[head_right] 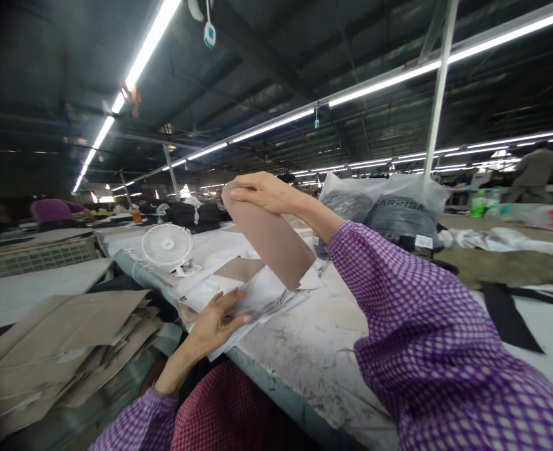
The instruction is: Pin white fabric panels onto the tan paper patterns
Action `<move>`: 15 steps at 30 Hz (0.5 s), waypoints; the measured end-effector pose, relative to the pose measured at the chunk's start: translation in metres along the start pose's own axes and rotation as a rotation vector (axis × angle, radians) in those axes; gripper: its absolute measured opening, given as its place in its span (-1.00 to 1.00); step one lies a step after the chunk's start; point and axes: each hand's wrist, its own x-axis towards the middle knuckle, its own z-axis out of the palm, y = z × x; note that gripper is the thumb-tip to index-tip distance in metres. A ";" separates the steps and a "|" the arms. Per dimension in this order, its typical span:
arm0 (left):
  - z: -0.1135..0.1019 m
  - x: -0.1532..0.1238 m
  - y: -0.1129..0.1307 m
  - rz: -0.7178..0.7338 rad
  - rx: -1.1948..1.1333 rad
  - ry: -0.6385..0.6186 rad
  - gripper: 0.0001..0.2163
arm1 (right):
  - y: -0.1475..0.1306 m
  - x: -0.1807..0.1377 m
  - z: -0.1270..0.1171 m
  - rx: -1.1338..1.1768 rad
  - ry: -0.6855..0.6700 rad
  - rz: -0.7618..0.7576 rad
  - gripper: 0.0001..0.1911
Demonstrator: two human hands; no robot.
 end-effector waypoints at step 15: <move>-0.003 -0.079 0.005 -0.185 -1.689 0.292 -0.07 | 0.006 -0.062 0.016 0.277 -0.592 0.108 -0.46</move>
